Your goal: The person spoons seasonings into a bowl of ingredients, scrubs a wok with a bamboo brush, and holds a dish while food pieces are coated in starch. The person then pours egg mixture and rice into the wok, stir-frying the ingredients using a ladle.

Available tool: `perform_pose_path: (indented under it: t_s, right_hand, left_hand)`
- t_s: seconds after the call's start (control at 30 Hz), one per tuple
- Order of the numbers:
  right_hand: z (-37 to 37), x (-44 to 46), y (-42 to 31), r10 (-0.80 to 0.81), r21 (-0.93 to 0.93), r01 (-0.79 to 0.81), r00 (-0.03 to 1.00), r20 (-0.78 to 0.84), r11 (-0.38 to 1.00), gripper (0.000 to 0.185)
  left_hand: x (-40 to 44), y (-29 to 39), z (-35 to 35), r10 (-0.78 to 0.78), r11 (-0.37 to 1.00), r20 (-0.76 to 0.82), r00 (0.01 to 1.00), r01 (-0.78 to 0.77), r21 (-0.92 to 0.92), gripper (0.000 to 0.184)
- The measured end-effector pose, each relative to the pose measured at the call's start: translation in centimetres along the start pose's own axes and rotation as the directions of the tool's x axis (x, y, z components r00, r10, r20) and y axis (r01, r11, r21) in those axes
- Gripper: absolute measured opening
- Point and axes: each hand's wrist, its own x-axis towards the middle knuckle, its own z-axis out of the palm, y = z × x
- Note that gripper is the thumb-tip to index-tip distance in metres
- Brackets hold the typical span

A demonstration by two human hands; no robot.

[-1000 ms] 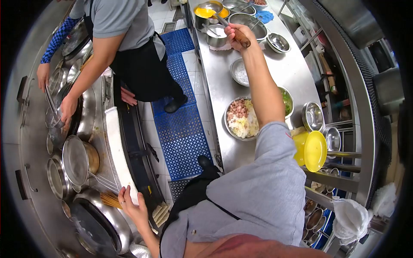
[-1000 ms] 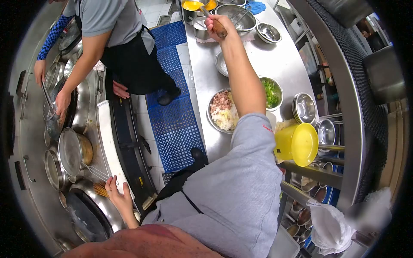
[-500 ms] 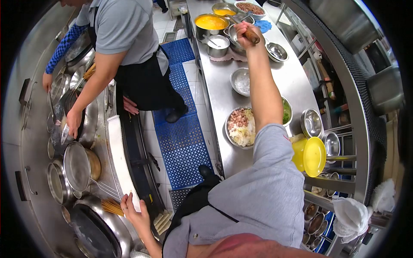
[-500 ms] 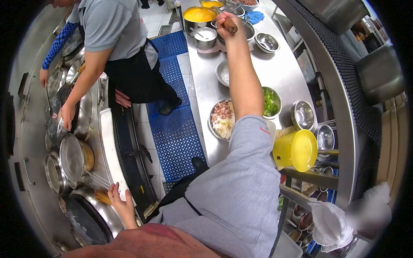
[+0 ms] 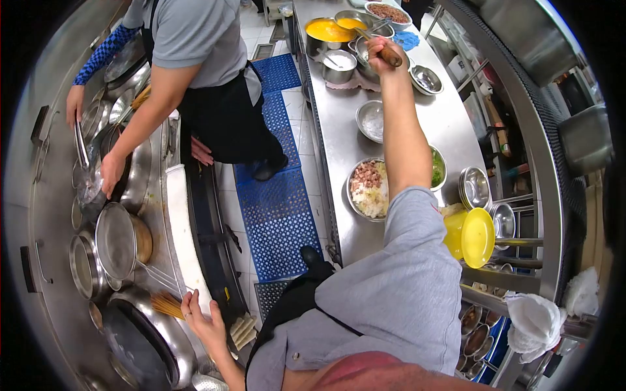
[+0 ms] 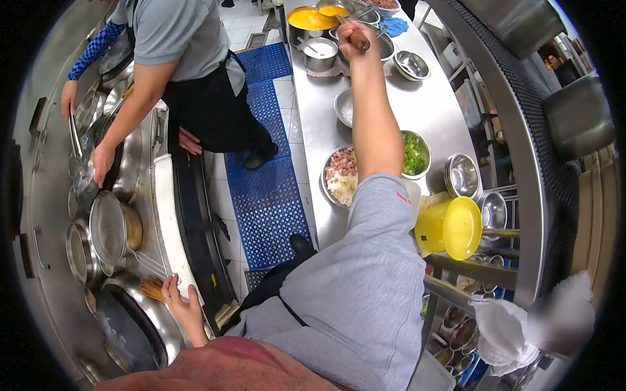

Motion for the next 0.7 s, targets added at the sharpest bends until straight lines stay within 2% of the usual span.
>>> perform_pose_path:
  t_s: [0.2, 0.3, 0.4, 0.53, 0.57, 0.67, 0.7]
  right_hand:
    - [-0.6, -1.4, 0.1, -0.03, -0.023, 0.03, 1.0, -0.006, 0.999, 0.01]
    - [0.1, -3.4, 0.6, -0.033, 0.026, 0.034, 0.999, -0.019, 0.999, 0.01]
    - [-1.2, -4.9, 0.6, -0.097, -0.037, 0.101, 0.991, 0.089, 0.994, 0.034]
    - [-0.4, -10.5, 2.7, -0.119, -0.108, 0.126, 0.991, 0.069, 0.986, 0.033]
    - [0.1, -12.0, 3.3, -0.11, -0.136, 0.108, 0.994, -0.008, 0.985, 0.01]
    - [0.4, -17.3, 5.9, -0.089, -0.178, 0.087, 0.996, -0.004, 0.98, 0.011]
    - [0.6, -19.4, 7.1, -0.035, -0.132, 0.033, 0.999, -0.01, 0.991, 0.013]
  left_hand:
    - [-0.8, -0.1, -1.1, -0.02, 1.0, -0.018, 1.0, 0.02, 0.013, 0.04]
    - [-1.3, -0.9, -1.6, -0.018, 1.0, -0.04, 0.999, 0.019, 0.015, 0.039]
    - [-1.8, -1.5, -2.0, -0.027, 1.0, -0.05, 0.998, 0.027, -0.011, 0.039]
    - [-2.7, -2.4, -2.8, 0.011, 0.998, -0.068, 0.998, -0.015, -0.053, 0.039]
    - [-2.9, -2.5, -3.1, 0.028, 0.998, -0.088, 0.996, -0.034, -0.057, 0.038]
    - [-4.0, -3.2, -4.2, 0.069, 0.993, -0.126, 0.99, -0.08, -0.085, 0.037]
    - [-4.5, -3.6, -4.6, 0.091, 0.99, -0.14, 0.986, -0.104, -0.093, 0.035]
